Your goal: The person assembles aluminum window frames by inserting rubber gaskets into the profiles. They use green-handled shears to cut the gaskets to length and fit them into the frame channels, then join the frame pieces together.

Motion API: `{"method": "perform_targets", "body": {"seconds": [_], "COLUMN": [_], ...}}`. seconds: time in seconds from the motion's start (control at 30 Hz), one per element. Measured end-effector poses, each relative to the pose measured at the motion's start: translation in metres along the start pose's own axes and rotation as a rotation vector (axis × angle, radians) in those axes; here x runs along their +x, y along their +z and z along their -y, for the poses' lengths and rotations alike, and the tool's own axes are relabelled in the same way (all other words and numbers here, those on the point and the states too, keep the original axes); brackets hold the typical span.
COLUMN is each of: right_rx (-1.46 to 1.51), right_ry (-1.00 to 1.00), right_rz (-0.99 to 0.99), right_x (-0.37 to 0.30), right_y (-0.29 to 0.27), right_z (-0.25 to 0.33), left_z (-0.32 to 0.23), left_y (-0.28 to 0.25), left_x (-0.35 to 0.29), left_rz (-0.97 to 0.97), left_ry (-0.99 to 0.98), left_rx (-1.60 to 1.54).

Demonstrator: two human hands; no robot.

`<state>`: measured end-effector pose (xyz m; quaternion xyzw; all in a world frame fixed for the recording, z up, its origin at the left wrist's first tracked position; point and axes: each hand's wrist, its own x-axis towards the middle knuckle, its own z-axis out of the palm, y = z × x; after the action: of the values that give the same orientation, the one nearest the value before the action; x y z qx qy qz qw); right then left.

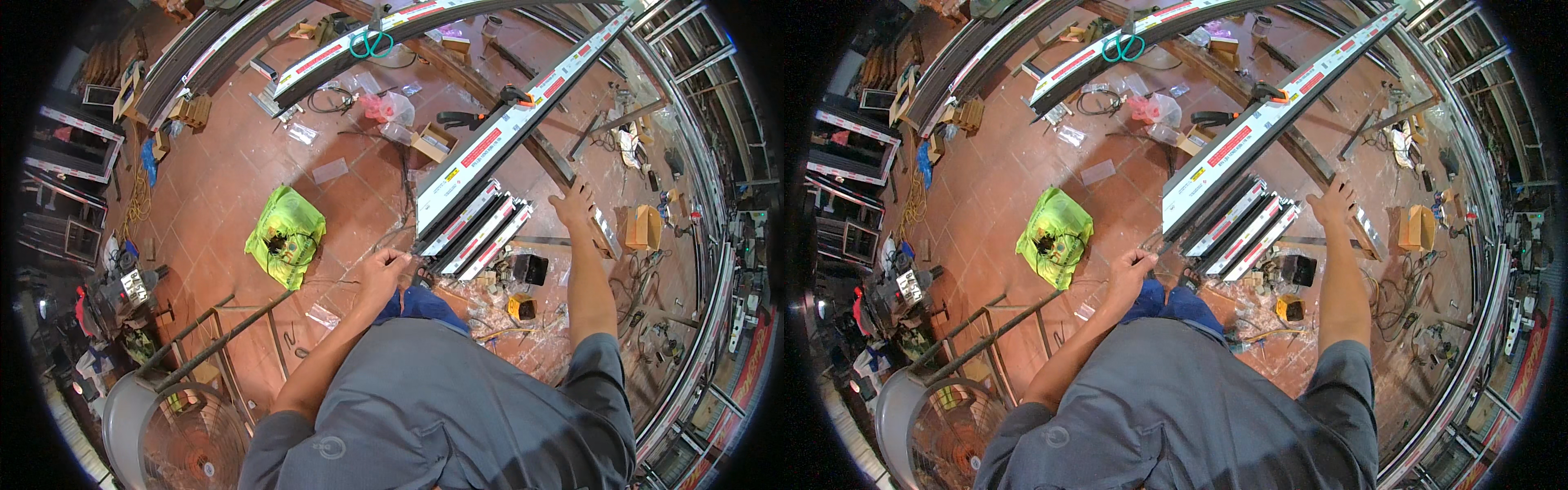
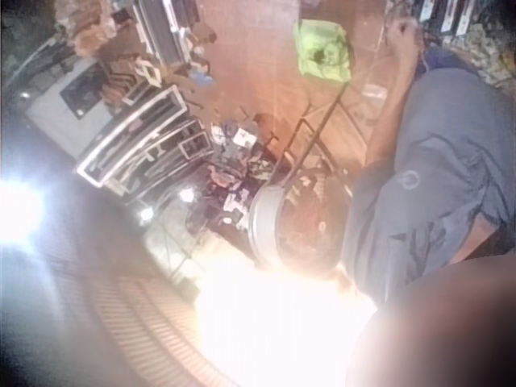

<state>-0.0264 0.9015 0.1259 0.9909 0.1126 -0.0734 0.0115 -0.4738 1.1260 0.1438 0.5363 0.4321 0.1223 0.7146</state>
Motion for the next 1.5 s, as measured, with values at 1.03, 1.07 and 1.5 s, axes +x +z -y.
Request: {"method": "perform_targets", "body": {"seconds": [1.03,1.07,1.5], "right_rx": [0.148,0.161,1.19], "right_ry": [0.046,0.038,-0.111], "right_rz": [-0.056,-0.066,-0.128], "right_x": [-0.022,-0.024,-0.105], "right_y": [-0.026,-0.026,0.018], "right_z": [0.013,0.012,0.156], "left_z": [-0.005,-0.002,-0.013], "left_y": [0.02,0.018,0.019], "left_x": [0.021,0.024,0.033], "left_rz": [-0.068,-0.039,0.111], "left_ry": [0.024,0.058,-0.145], "left_rx": [0.341,0.342,0.156]}}
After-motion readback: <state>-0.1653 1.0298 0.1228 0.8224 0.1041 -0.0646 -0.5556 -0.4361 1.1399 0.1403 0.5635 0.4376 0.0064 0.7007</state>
